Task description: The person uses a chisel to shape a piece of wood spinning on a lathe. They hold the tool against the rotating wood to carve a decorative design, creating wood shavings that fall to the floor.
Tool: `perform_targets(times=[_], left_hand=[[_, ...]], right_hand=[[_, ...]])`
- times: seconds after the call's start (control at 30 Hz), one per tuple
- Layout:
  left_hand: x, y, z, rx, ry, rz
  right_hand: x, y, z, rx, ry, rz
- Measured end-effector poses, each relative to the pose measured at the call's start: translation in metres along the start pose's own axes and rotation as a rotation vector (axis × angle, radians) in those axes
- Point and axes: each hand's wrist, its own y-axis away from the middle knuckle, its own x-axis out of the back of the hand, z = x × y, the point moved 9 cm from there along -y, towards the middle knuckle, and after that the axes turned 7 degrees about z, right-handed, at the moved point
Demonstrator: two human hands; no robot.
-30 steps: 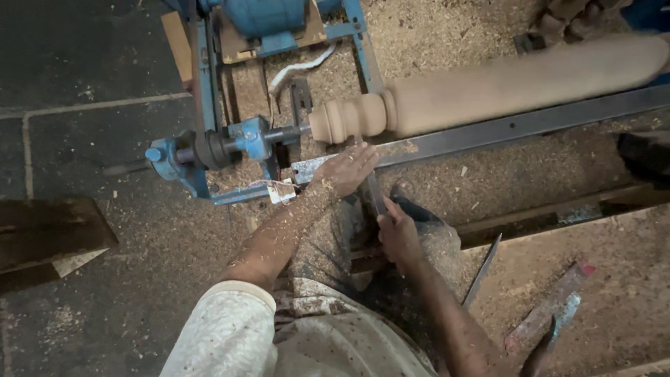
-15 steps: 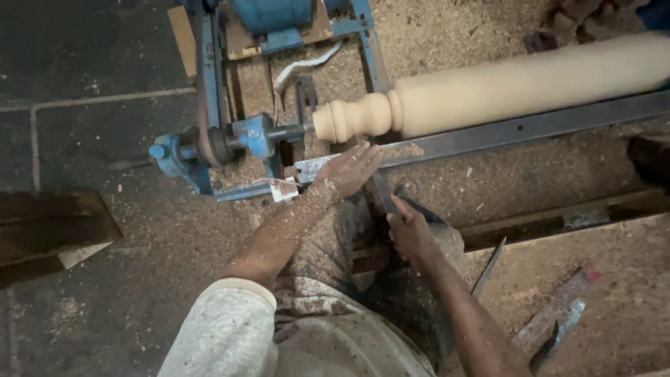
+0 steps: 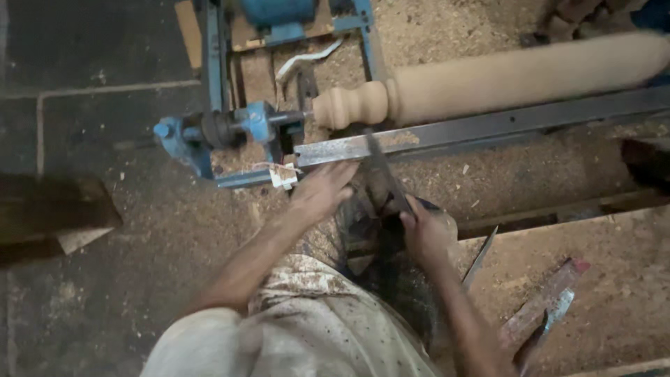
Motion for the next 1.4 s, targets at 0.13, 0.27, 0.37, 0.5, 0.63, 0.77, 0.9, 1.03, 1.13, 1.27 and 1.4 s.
perform_targets(times=[0.13,0.27,0.37,0.5,0.63,0.77,0.9,1.03,1.13,1.27,1.4], left_hand=[[0.019,0.158,-0.071,0.785,1.069,-0.235],[0.026,0.221,-0.102,0.609,-0.282,-0.261],[0.038,0.223,-0.103,0.636,0.080,0.117],[0.015,0.156,-0.075,0.605,-0.135,-0.006],[-0.001,0.017,-0.001,-0.092,-0.309,0.127],[-0.020,-0.065,0.033,-0.595,-0.317,0.196],[-0.038,-0.090,0.020,-0.786,-0.322,0.214],[-0.056,-0.084,0.014,-0.727,-0.361,0.287],[-0.057,-0.087,0.011,-0.705,-0.428,0.359],[-0.053,-0.085,0.013,-0.682,-0.451,0.371],[-0.052,-0.085,0.011,-0.689,-0.450,0.390]], right_hand=[[-0.034,0.046,-0.005,-0.201,-0.380,0.151],[-0.090,0.040,-0.042,-0.110,-0.372,-0.054],[-0.114,0.039,-0.046,-0.048,-0.315,-0.281],[-0.111,0.036,-0.008,-0.340,-0.667,-0.106],[-0.101,0.040,0.016,-0.596,-0.901,-0.085],[-0.099,0.046,0.017,-0.867,-0.985,-0.141],[-0.110,0.034,0.027,-0.863,-1.113,-0.097],[-0.111,0.031,0.032,-0.809,-1.039,-0.073],[-0.092,0.022,0.028,-0.752,-0.815,-0.134],[-0.055,0.003,0.002,-0.443,-0.794,-0.109],[-0.043,-0.002,0.007,-0.577,-0.521,-0.193]])
